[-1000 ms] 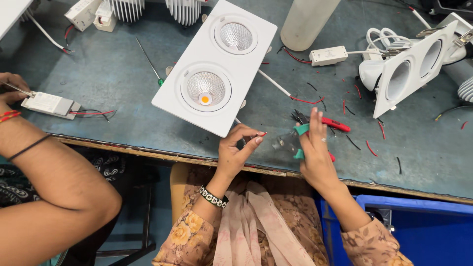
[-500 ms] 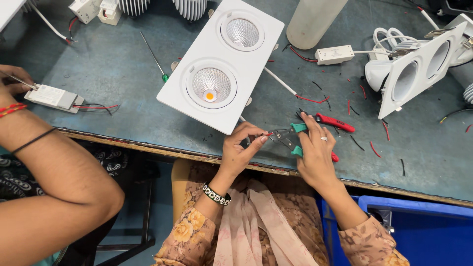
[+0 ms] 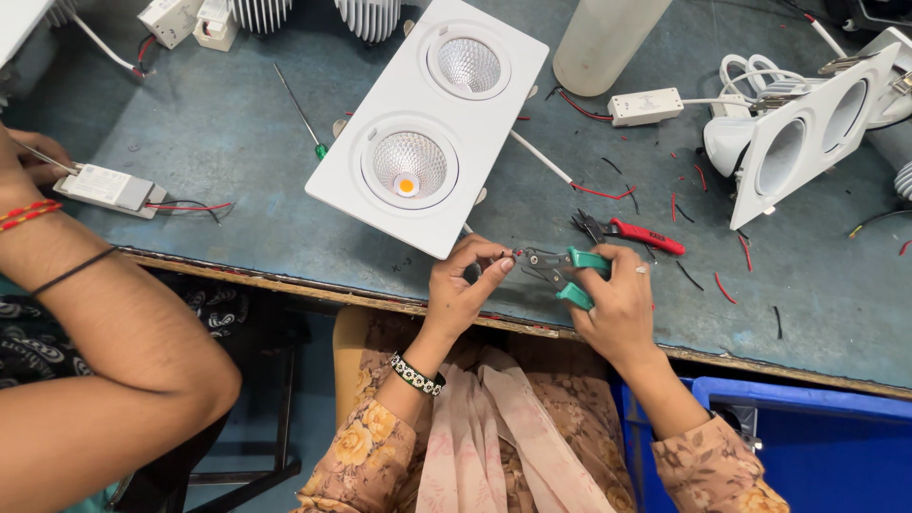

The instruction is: The person assembles LED light fixtures by stripping wire ends with pliers and connecting them to the fixture's internal components. They handle multiple white LED units, power drivers, and wires on a workbench, using pliers and screwdrivers to complete the wiring.

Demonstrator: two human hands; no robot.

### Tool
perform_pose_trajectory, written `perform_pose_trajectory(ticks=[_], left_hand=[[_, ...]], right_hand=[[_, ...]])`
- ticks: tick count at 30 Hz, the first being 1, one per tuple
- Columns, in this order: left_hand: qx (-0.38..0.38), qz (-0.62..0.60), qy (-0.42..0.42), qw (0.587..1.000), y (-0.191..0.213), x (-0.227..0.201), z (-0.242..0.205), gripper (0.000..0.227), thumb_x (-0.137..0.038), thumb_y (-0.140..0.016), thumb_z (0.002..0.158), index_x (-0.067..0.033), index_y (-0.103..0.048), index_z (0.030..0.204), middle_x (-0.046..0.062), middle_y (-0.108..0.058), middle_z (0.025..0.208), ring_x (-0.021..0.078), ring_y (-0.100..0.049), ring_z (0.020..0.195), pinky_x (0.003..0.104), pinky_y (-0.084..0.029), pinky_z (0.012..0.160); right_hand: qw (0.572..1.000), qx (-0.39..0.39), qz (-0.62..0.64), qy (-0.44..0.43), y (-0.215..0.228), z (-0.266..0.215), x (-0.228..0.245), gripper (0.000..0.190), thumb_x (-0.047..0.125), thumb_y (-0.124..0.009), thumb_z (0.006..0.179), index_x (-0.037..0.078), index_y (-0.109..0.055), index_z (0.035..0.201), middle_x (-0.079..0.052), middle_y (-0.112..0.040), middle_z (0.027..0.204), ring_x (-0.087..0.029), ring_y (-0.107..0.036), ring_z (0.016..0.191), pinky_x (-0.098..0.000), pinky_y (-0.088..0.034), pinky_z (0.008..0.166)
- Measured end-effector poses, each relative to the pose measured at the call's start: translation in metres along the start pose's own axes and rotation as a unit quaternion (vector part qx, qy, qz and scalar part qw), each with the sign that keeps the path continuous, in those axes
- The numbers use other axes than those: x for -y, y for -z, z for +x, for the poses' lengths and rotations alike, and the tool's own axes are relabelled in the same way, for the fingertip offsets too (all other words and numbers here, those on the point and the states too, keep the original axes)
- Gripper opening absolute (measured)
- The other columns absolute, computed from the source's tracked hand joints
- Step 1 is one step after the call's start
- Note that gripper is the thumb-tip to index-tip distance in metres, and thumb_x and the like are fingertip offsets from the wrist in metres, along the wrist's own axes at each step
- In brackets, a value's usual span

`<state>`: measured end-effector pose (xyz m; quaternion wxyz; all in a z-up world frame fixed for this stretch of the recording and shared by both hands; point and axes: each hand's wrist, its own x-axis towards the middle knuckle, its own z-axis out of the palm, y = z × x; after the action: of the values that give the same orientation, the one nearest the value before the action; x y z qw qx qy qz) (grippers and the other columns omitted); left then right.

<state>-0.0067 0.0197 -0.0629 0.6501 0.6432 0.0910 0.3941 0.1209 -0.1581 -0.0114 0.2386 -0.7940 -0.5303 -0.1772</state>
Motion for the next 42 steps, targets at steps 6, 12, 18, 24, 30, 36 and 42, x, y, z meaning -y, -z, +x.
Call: perform_pose_trajectory(ticks=[6,12,18,24,30,36,42], left_hand=[[0.003,0.013,-0.013,1.0,0.001,0.0,0.0,0.01,-0.012,-0.075,0.095,-0.0045,-0.074,0.102,-0.001,-0.068,0.093,0.0071,-0.058,0.084,0.023,-0.048,0.078],[-0.002,0.013,-0.003,1.0,0.0,0.0,0.001,0.01,-0.012,-0.076,0.094,-0.0047,-0.074,0.101,-0.001,-0.067,0.091,0.0068,-0.057,0.081,0.023,-0.048,0.075],[-0.002,0.007,-0.005,1.0,0.0,0.001,0.001,0.01,-0.012,-0.076,0.095,-0.0044,-0.074,0.1,-0.001,-0.066,0.09,0.007,-0.056,0.08,0.023,-0.047,0.075],[-0.002,0.011,0.005,1.0,0.0,-0.002,0.001,0.012,-0.014,-0.075,0.094,-0.0041,-0.074,0.101,-0.001,-0.066,0.09,0.0073,-0.057,0.08,0.023,-0.047,0.075],[-0.033,-0.007,-0.027,0.999,0.0,-0.001,0.004,0.012,-0.013,-0.075,0.096,-0.0029,-0.075,0.103,0.0,-0.064,0.088,0.0086,-0.056,0.082,0.024,-0.047,0.079],[-0.028,-0.018,0.016,0.999,0.005,0.007,-0.001,0.015,-0.014,-0.076,0.095,-0.002,-0.076,0.103,0.002,-0.073,0.097,0.0082,-0.065,0.089,0.024,-0.052,0.084],[-0.013,-0.062,0.077,0.995,-0.002,0.032,0.003,0.014,-0.012,-0.078,0.092,-0.0038,-0.07,0.1,0.002,-0.074,0.094,0.0081,-0.067,0.086,0.024,-0.054,0.08]], right_hand=[[0.999,-0.018,-0.012,0.037,-0.002,-0.002,-0.001,0.033,0.028,-0.09,0.068,0.003,-0.068,0.075,-0.018,-0.06,0.106,-0.034,-0.061,0.094,-0.0433,-0.049,0.078],[0.998,-0.027,-0.03,0.051,-0.005,-0.004,-0.004,0.035,0.031,-0.091,0.068,0.003,-0.07,0.072,-0.016,-0.06,0.101,-0.029,-0.062,0.078,-0.0393,-0.05,0.065],[0.998,-0.039,-0.032,0.036,-0.008,-0.003,0.0,0.038,0.033,-0.093,0.068,0.003,-0.069,0.07,-0.013,-0.061,0.094,-0.028,-0.061,0.07,-0.039,-0.049,0.059],[0.999,-0.038,-0.012,0.015,-0.018,-0.016,-0.011,0.031,0.025,-0.089,0.072,0.002,-0.069,0.071,-0.012,-0.062,0.094,-0.027,-0.061,0.072,-0.0387,-0.048,0.06],[0.901,0.078,0.345,-0.251,-0.016,0.001,-0.007,0.018,0.018,-0.076,0.082,0.0,-0.072,0.083,-0.011,-0.06,0.109,-0.025,-0.06,0.075,-0.0387,-0.05,0.059],[0.767,-0.248,0.54,-0.241,0.044,0.036,-0.08,0.047,0.035,-0.055,0.12,0.006,-0.052,0.084,-0.016,-0.071,0.11,-0.026,-0.072,0.099,-0.0434,-0.059,0.087],[0.838,-0.027,0.459,-0.294,0.0,-0.015,-0.062,0.031,0.026,-0.058,0.107,-0.003,-0.064,0.1,-0.019,-0.07,0.117,-0.027,-0.075,0.097,-0.0387,-0.06,0.089]])
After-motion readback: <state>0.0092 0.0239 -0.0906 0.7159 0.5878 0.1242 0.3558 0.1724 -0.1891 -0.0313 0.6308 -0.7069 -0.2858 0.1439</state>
